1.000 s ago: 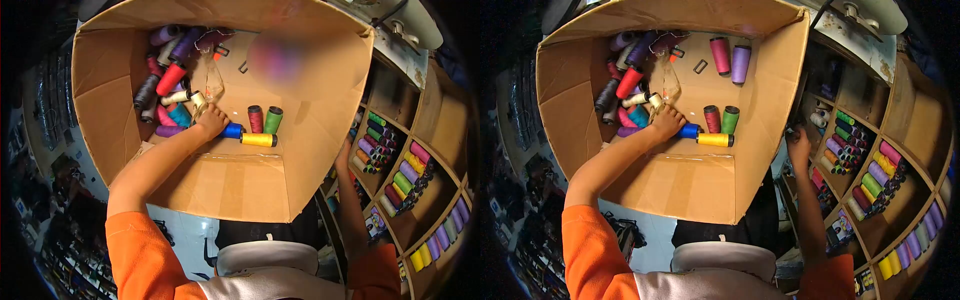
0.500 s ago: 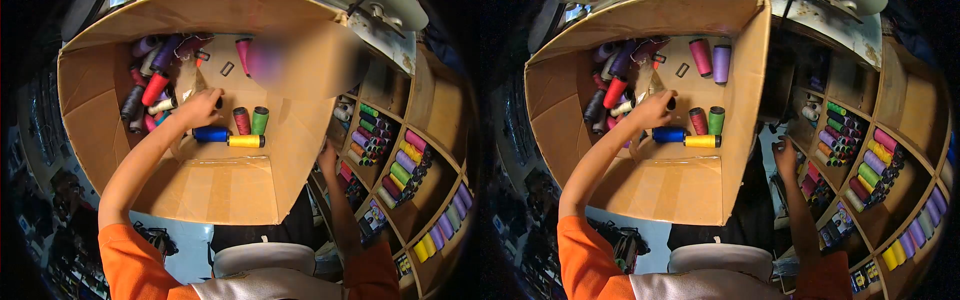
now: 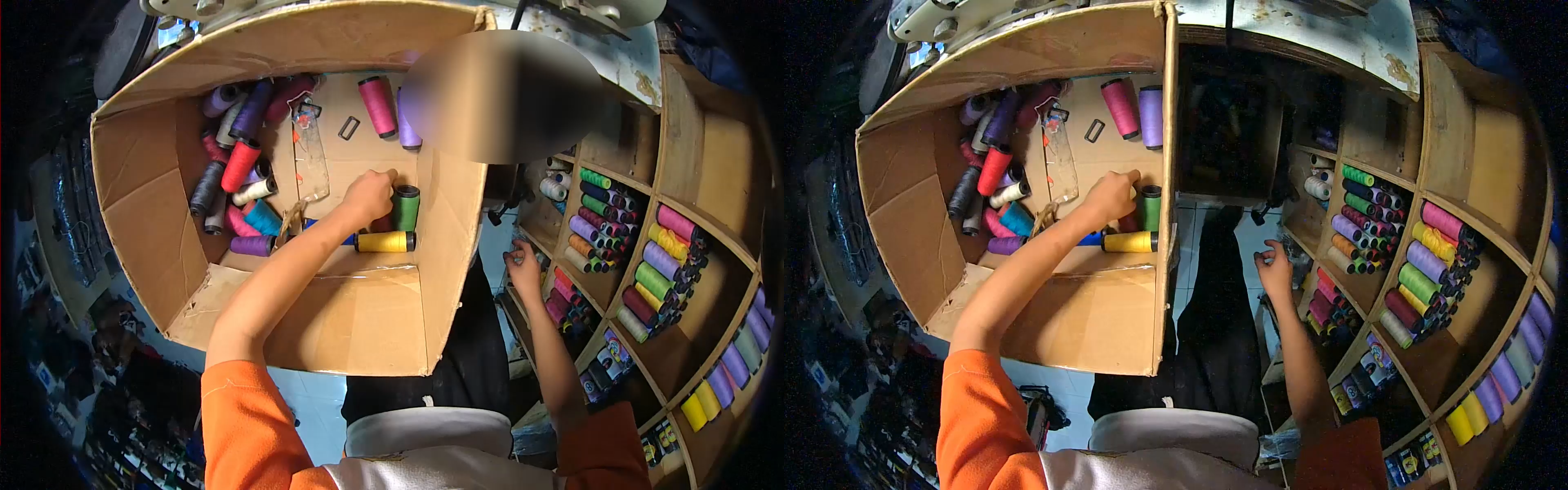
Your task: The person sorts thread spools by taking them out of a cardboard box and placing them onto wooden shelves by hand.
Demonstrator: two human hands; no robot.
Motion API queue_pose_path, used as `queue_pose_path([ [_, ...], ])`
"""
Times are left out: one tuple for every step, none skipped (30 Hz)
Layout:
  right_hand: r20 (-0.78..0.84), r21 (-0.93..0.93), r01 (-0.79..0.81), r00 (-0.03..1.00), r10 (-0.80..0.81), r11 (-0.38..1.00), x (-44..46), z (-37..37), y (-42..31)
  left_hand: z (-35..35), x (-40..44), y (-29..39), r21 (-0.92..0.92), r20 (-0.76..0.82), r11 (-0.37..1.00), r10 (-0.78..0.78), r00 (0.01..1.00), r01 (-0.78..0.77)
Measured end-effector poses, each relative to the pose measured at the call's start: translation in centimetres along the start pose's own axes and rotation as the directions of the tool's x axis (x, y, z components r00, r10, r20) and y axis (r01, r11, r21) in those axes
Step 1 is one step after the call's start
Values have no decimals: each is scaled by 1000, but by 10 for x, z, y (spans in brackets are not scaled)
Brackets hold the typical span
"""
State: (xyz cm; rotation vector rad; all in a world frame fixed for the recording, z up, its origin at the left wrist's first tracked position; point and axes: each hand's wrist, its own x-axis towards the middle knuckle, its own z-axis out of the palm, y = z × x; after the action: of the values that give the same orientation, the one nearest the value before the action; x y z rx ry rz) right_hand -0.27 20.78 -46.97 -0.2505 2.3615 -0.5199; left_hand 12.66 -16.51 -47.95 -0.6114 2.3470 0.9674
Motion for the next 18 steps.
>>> queue_pose_path([
  [10, 22, -13, 1000, 13, 1000, 0, 1, 7, -3, 1, -2, -25, -6, 999, -21, 1000, 21],
  [21, 43, -23, 1000, 22, 999, 0, 2, 14, -7, 3, -4, -50, -15, 998, -43, 999, 42],
  [26, 43, -20, 999, 19, 999, -2, 0, 12, -13, 4, -6, -27, -36, 998, -60, 998, 59],
  [27, 45, -18, 999, 17, 999, -3, -3, 7, -27, 4, -5, -3, -59, 997, -73, 996, 73],
  [27, 48, -21, 999, 20, 999, -4, -5, 3, -40, 6, -3, 22, -78, 996, -82, 994, 84],
  [26, 51, -14, 1000, 13, 999, -4, -5, 4, -70, 2, 10, -19, -132, 992, -130, 983, 129],
  [27, 54, -6, 1000, 4, 999, -4, -5, 6, -77, 10, 3, -40, -288, 991, -133, 948, 127],
  [30, 56, 3, 1000, -4, 998, -3, -4, 7, -84, 27, -15, -42, -339, 991, -132, 931, 125],
  [40, 82, -16, 999, 13, 997, -2, -2, 10, -104, 33, -14, -89, -363, 983, -181, 914, 160],
  [50, 107, -32, 998, 27, 994, 1, 0, 13, -120, 47, -21, -78, -255, 977, -211, 944, 197],
  [59, 130, -50, 997, 42, 990, 3, 2, 17, -130, 60, -25, -58, -243, 984, -178, 954, 168],
  [61, 132, -46, 997, 38, 990, 5, 2, 15, -138, 71, -31, -39, -229, 989, -145, 963, 140],
  [64, 134, -45, 997, 37, 990, 4, 1, 13, -145, 83, -37, -20, -211, 994, -112, 971, 110],
  [64, 137, -46, 997, 38, 989, 3, 2, 11, -140, 100, -55, -75, -213, 996, 32, 976, -49],
  [64, 131, -49, 997, 41, 990, 4, 2, 11, -139, 108, -58, 13, -138, 998, 63, 988, -62],
  [62, 124, -56, 997, 48, 991, 4, 2, 10, -137, 117, -62, 101, -58, 991, 91, 994, -85],
  [52, 119, -73, 996, 67, 990, 1, 1, 11, -126, 122, -68, 9, -131, 993, 121, 984, -121],
  [33, 105, -60, 998, 57, 993, 1, 4, 20, -112, 131, -79, -75, -204, 983, 151, 967, -169],
])
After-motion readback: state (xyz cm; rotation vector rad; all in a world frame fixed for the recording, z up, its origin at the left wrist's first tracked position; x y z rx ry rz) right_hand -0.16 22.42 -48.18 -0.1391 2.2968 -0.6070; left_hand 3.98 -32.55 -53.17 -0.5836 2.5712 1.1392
